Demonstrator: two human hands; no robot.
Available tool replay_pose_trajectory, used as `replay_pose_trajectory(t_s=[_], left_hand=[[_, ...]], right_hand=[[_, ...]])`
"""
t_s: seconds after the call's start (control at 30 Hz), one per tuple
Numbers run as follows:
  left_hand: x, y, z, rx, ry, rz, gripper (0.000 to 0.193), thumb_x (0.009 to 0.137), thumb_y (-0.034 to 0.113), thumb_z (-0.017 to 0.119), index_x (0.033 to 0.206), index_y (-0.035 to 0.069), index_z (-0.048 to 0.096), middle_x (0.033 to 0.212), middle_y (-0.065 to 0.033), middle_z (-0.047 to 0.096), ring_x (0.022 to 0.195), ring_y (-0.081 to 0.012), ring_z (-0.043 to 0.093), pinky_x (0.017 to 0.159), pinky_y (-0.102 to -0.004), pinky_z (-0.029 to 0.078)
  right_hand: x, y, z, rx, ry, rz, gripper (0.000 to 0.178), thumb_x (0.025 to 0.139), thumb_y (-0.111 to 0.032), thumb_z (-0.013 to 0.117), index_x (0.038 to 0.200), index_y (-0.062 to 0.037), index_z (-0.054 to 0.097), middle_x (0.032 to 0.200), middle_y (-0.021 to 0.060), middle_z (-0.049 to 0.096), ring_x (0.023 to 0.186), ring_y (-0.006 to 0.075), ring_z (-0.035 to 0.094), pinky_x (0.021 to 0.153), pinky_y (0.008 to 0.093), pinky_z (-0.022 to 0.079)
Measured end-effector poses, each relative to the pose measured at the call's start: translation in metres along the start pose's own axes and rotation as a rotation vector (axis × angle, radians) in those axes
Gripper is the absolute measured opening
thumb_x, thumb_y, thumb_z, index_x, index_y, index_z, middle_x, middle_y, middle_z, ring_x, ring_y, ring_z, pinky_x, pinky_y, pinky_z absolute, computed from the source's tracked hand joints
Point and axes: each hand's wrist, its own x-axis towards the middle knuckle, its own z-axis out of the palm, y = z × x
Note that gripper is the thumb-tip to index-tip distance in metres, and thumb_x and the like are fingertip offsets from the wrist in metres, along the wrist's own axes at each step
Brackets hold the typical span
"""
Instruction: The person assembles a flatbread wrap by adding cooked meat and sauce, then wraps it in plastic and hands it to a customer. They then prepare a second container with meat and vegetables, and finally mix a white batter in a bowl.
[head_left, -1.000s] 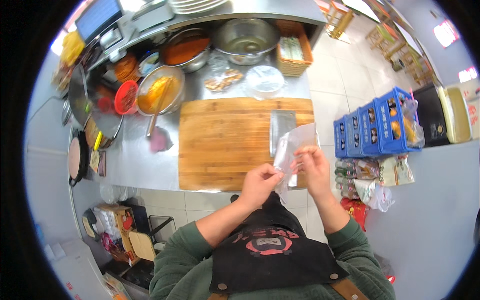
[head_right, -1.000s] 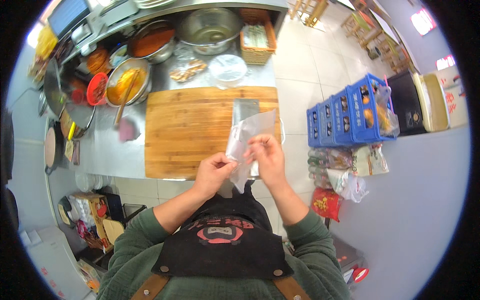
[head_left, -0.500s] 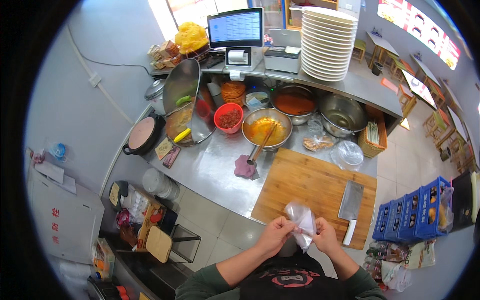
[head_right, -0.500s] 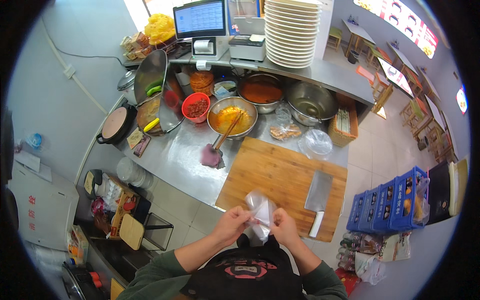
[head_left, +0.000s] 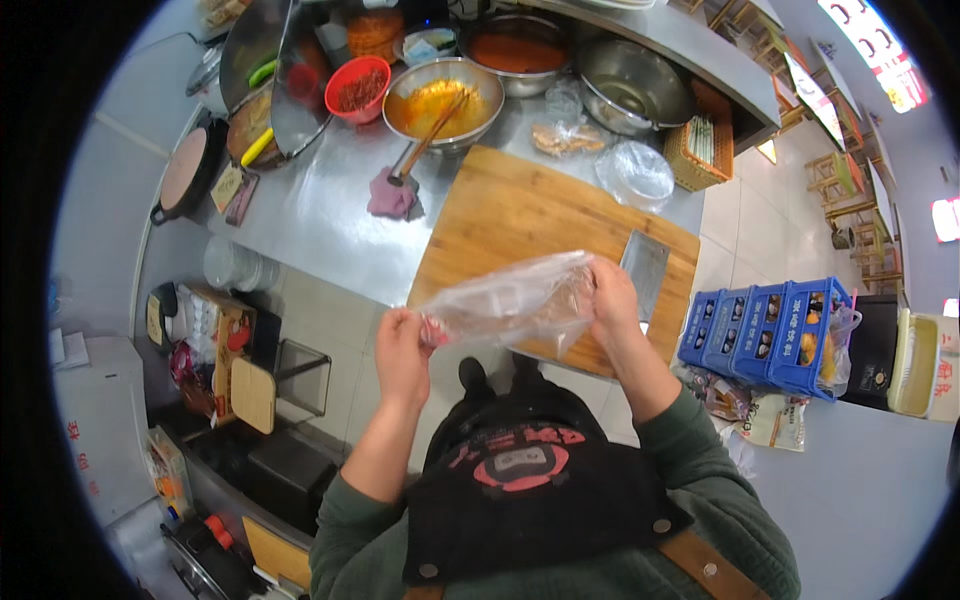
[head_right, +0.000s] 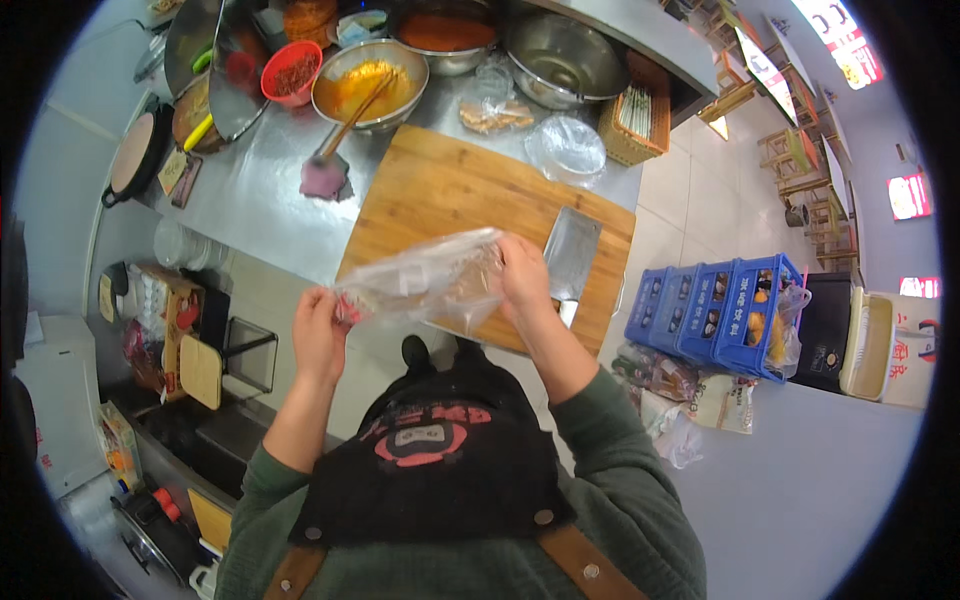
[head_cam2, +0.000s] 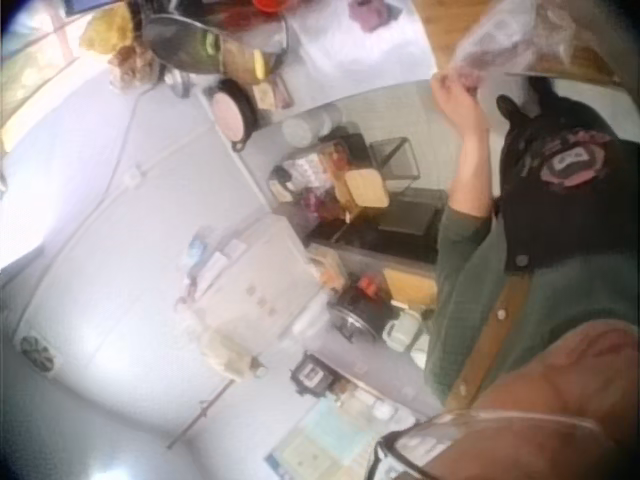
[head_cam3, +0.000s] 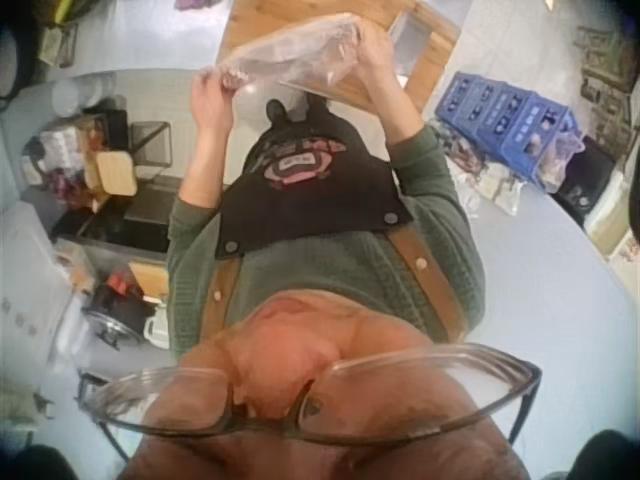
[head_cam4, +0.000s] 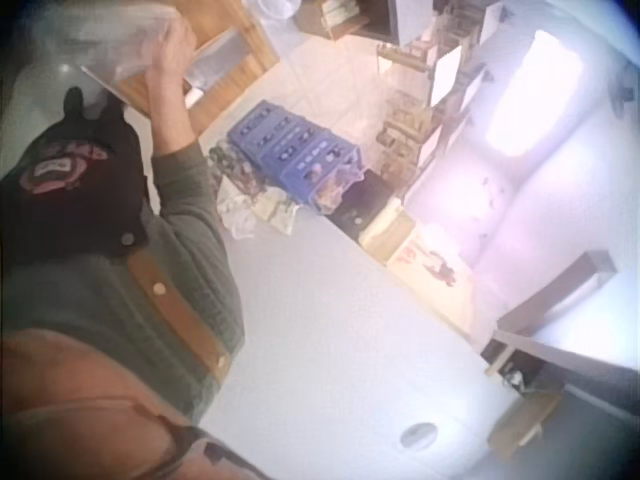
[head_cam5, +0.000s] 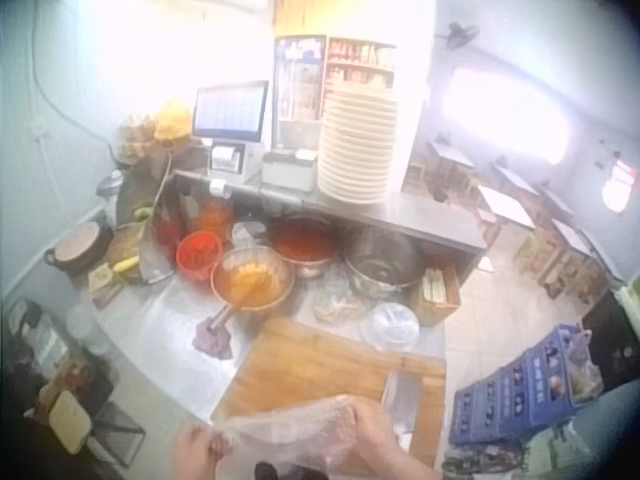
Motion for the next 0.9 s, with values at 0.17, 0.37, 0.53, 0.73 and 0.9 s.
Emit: replay_pose_trajectory(t_s=[0.17,0.37,0.53,0.73,0.9], left_hand=[[-0.021,-0.004,0.043,0.973,-0.146,0.784,0.045,0.088,0.013,0.070,0.128,0.004,0.053,0.125,-0.0162,0.052,0.119,-0.0305,0.053,0.099,-0.0433,0.045],[0.011,-0.023,0.096,1.125,-0.262,0.556,0.030,0.087,0.012,0.069,0.114,0.002,0.060,0.116,-0.0164,0.062,0.110,-0.0308,0.060,0.093,-0.0377,0.048],[0.040,-0.008,0.072,0.316,-0.298,-0.037,0.015,0.094,0.007,0.063,0.107,0.001,0.066,0.103,-0.0059,0.070,0.093,-0.0148,0.066,0.086,-0.0303,0.052],[0.029,-0.011,0.094,0.163,-0.297,-0.162,0.006,0.093,0.006,0.066,0.099,0.003,0.065,0.095,-0.0041,0.069,0.085,-0.0108,0.064,0.079,-0.0286,0.052],[0.028,-0.009,0.084,-0.063,-0.360,-0.299,0.006,0.089,0.003,0.068,0.093,0.007,0.064,0.083,-0.0010,0.065,0.073,-0.0101,0.060,0.070,-0.0282,0.051]], right_hand=[[-0.005,-0.023,0.027,-0.428,-0.048,-0.123,0.025,0.094,-0.013,0.061,0.071,-0.0079,0.056,0.065,-0.0047,0.055,0.053,0.0052,0.047,0.049,0.0245,0.037],[-0.018,-0.048,0.034,-1.031,-0.442,-0.249,0.019,0.087,-0.017,0.070,0.078,-0.0029,0.060,0.063,0.0045,0.057,0.059,0.0151,0.058,0.056,0.0321,0.047],[0.004,-0.071,-0.002,-1.458,-0.418,-0.357,0.025,0.075,-0.012,0.074,0.097,-0.0045,0.066,0.082,0.0114,0.067,0.076,0.0306,0.067,0.071,0.0380,0.053],[0.024,-0.032,-0.016,-0.821,-0.469,-0.375,0.022,0.089,-0.006,0.068,0.110,-0.0009,0.068,0.099,0.0053,0.071,0.091,0.0144,0.065,0.076,0.0327,0.053],[0.050,-0.022,-0.024,-0.619,-0.320,-0.040,0.018,0.092,0.000,0.063,0.111,-0.0004,0.066,0.095,0.0014,0.070,0.081,0.0086,0.063,0.071,0.0260,0.051]])
